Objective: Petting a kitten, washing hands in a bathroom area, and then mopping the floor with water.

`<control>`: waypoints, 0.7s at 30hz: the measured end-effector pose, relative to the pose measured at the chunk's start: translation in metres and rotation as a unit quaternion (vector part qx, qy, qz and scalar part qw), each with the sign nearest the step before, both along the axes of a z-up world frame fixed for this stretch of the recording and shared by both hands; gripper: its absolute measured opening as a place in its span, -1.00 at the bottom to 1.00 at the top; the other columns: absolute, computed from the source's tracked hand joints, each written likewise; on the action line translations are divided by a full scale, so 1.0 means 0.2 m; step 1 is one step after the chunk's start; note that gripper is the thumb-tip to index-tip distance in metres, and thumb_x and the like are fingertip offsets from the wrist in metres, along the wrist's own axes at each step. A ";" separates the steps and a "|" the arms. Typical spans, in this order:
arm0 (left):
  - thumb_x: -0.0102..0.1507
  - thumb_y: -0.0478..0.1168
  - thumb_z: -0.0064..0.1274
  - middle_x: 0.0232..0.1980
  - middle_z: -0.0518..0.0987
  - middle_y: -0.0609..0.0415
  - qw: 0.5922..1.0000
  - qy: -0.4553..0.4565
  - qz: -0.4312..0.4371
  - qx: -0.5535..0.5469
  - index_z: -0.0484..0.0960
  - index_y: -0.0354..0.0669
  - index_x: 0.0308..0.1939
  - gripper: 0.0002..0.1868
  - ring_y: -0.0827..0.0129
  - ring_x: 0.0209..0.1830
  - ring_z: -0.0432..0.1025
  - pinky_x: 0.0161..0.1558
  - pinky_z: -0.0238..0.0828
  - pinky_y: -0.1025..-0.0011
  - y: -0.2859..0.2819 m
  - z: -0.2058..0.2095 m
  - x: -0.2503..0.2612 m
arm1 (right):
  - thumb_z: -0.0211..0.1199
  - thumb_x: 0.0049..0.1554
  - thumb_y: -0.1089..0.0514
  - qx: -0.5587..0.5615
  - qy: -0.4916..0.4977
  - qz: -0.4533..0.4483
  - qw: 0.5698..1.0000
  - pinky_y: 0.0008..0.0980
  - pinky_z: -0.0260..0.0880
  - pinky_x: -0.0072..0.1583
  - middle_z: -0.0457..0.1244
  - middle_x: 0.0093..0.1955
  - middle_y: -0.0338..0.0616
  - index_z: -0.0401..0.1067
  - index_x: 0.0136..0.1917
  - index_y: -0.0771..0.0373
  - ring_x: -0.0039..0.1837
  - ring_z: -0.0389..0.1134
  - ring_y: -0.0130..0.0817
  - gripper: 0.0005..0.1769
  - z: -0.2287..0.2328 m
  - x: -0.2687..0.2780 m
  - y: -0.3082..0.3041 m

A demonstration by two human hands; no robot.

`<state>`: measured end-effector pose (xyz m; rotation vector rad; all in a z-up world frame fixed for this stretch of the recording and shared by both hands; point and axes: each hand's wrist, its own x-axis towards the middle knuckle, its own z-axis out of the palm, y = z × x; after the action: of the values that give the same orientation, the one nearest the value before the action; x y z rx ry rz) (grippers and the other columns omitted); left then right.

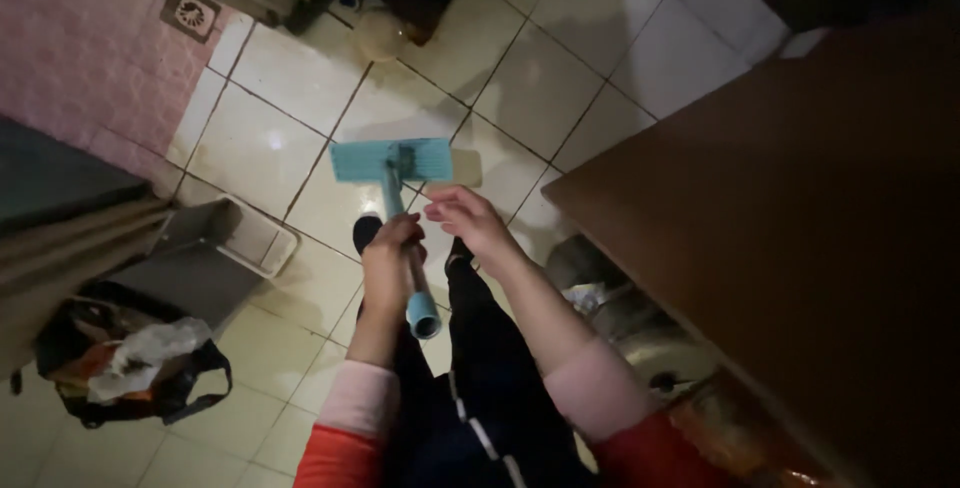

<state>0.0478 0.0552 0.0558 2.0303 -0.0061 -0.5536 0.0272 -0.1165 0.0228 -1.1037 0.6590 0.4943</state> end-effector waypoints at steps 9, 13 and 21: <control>0.15 -0.50 -0.01 -0.06 0.69 -0.04 0.979 -0.199 -0.011 0.038 0.70 -0.24 -0.11 -0.71 0.12 -0.13 0.61 -0.09 0.53 0.32 0.74 0.27 0.35 | 0.16 0.28 0.11 0.021 -0.107 0.100 0.989 -0.43 0.37 0.09 0.36 0.10 -0.25 0.40 0.28 0.17 0.10 0.39 -0.47 -0.69 0.05 0.63 0.72; 0.13 -0.45 0.09 -0.08 0.70 -0.02 0.982 -0.184 0.006 0.035 0.70 -0.17 -0.20 -0.79 0.14 -0.13 0.63 -0.08 0.57 0.34 1.06 0.41 0.61 | 0.15 0.27 0.13 -0.020 -0.123 0.153 0.980 -0.47 0.40 0.09 0.37 0.10 -0.27 0.41 0.26 0.15 0.10 0.41 -0.50 -0.70 0.20 1.03 1.13; 0.08 -0.49 0.03 -0.19 0.67 -0.02 0.970 -0.221 0.102 -0.003 0.68 -0.22 -0.12 -0.68 0.10 -0.19 0.61 -0.12 0.54 0.30 1.63 0.70 1.08 | 0.08 0.27 0.16 -0.022 -0.177 0.223 0.958 -0.44 0.44 0.13 0.36 0.18 -0.23 0.43 0.26 0.16 0.16 0.43 -0.47 -0.69 0.52 1.63 1.72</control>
<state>0.2630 0.3813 0.1952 2.0788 -0.0661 0.0332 0.3533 0.2278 0.1273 -1.3493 0.1015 0.6455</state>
